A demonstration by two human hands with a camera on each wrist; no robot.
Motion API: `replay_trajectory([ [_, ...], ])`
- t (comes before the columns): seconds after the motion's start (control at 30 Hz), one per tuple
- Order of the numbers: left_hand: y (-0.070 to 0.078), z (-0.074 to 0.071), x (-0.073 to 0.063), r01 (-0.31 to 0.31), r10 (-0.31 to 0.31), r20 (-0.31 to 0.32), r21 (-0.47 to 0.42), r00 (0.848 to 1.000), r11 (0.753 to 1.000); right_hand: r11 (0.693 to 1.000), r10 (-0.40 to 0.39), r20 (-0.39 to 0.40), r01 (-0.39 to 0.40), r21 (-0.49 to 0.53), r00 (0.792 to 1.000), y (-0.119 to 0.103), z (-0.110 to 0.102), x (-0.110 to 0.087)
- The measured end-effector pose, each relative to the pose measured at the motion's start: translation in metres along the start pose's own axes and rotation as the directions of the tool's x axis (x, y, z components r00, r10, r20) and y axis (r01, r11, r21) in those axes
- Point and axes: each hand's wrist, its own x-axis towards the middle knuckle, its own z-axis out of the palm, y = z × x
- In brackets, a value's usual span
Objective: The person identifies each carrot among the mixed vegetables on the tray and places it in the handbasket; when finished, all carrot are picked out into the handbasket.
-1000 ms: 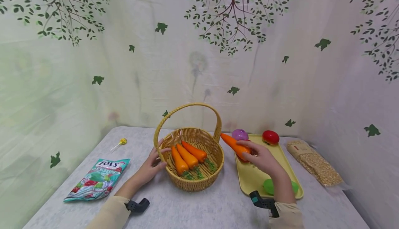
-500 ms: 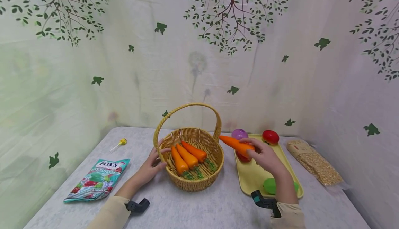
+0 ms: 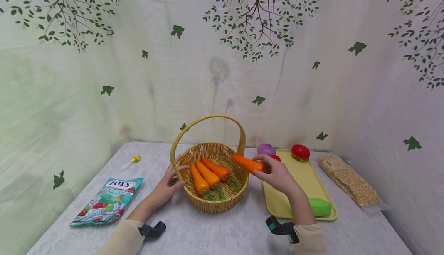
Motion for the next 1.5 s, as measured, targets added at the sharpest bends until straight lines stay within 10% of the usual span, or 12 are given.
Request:
replay_trajectory([
  [0.63, 0.0, -0.001, 0.0, -0.032, 0.032, -0.003, 0.008, 0.999, 0.999, 0.984, -0.079, -0.187, 0.046, -0.174, 0.979, -0.02, 0.055, 0.018],
  [1.2, -0.001, -0.002, 0.0, -0.044, 0.044, -0.001, 0.013, 0.999, 0.999, 0.931, -0.165, -0.134, 0.11, -0.349, 0.977, -0.022, 0.08, 0.041],
  [1.5, 0.002, -0.002, 0.0, -0.019, 0.019, 0.003, -0.002, 1.0, 1.0, 0.892, -0.069, -0.122, 0.007, -0.451, 0.99, -0.028, 0.089, 0.055],
])
